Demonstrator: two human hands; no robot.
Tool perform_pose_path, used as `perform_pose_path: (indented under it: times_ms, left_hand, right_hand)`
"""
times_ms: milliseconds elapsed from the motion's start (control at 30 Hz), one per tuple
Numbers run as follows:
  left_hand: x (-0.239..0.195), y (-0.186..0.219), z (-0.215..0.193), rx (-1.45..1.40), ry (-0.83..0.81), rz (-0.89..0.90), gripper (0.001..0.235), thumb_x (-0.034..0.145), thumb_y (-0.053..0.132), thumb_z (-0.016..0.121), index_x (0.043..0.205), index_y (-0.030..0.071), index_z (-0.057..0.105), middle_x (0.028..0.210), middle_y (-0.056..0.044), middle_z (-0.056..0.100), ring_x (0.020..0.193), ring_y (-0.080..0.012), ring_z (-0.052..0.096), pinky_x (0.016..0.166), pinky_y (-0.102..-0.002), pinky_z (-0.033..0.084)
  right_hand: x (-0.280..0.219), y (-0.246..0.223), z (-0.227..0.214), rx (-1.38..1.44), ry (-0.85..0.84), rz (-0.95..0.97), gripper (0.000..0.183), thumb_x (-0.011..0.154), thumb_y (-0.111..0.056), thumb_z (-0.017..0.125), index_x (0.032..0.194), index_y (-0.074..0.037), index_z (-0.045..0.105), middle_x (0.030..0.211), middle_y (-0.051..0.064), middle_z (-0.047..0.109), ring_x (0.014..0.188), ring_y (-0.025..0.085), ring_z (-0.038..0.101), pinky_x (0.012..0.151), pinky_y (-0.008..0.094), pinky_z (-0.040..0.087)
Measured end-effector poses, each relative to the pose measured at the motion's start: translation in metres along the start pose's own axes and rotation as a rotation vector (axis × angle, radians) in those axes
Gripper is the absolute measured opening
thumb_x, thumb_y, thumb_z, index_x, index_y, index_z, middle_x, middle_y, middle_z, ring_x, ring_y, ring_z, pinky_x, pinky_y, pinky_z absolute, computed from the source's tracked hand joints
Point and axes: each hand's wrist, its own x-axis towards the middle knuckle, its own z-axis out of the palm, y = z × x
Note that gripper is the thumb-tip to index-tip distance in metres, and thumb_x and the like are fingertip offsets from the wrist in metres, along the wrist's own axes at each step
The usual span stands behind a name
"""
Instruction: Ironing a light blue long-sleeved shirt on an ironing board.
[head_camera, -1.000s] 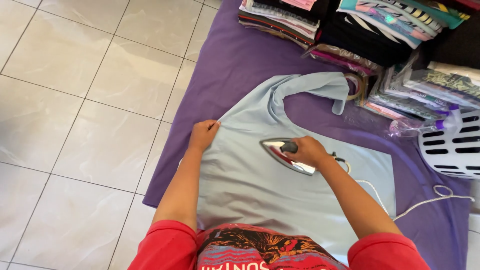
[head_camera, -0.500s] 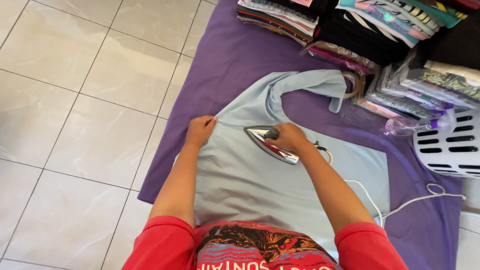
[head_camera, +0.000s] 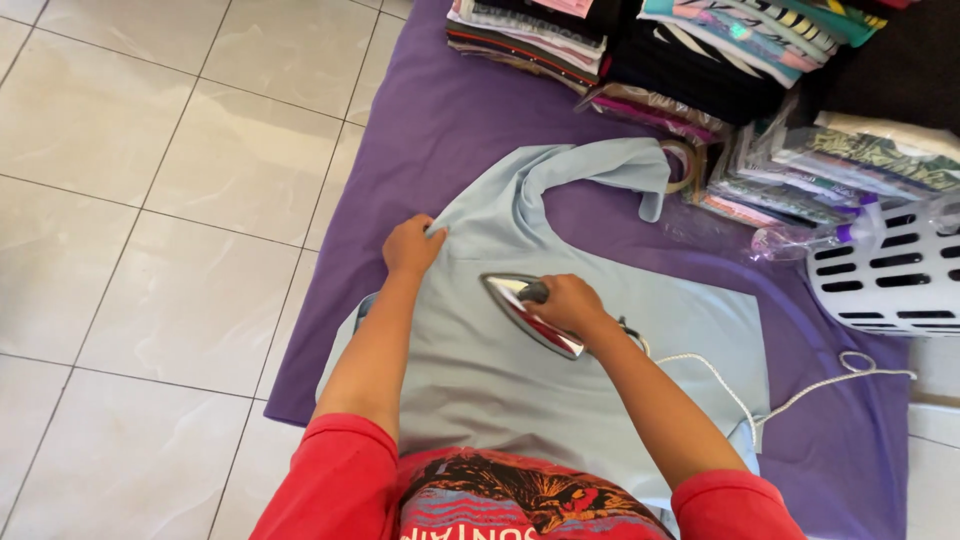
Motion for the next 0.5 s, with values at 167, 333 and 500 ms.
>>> perform_pose_path:
  times_ms: [167, 333, 500]
  left_hand:
    - [0.008, 0.003, -0.005, -0.1, 0.01, -0.076, 0.035, 0.081, 0.043, 0.079, 0.1, 0.014, 0.077, 0.089, -0.005, 0.076, 0.084, -0.0261, 0.071, 0.073, -0.041, 0.052]
    - [0.011, -0.003, -0.013, -0.197, -0.036, -0.089, 0.03, 0.084, 0.041, 0.078, 0.094, 0.013, 0.078, 0.084, -0.003, 0.076, 0.077, -0.0215, 0.07, 0.069, -0.038, 0.051]
    - [0.011, -0.002, -0.022, -0.237, -0.099, -0.047, 0.026, 0.088, 0.035, 0.078, 0.095, 0.01, 0.078, 0.08, -0.007, 0.075, 0.069, -0.0208, 0.067, 0.065, -0.036, 0.05]
  right_hand:
    - [0.014, 0.046, 0.0, 0.143, 0.17, 0.178, 0.041, 0.074, -0.044, 0.081, 0.091, -0.007, 0.077, 0.085, 0.017, 0.074, 0.078, 0.035, 0.071, 0.072, 0.045, 0.055]
    - [0.024, 0.033, -0.013, 0.074, 0.089, 0.148, 0.044, 0.076, -0.044, 0.081, 0.089, -0.003, 0.075, 0.085, 0.018, 0.075, 0.078, 0.035, 0.071, 0.073, 0.044, 0.056]
    - [0.038, -0.016, -0.019, -0.01, 0.035, 0.006, 0.038, 0.075, -0.041, 0.08, 0.093, -0.008, 0.079, 0.086, 0.015, 0.076, 0.082, 0.034, 0.071, 0.074, 0.045, 0.054]
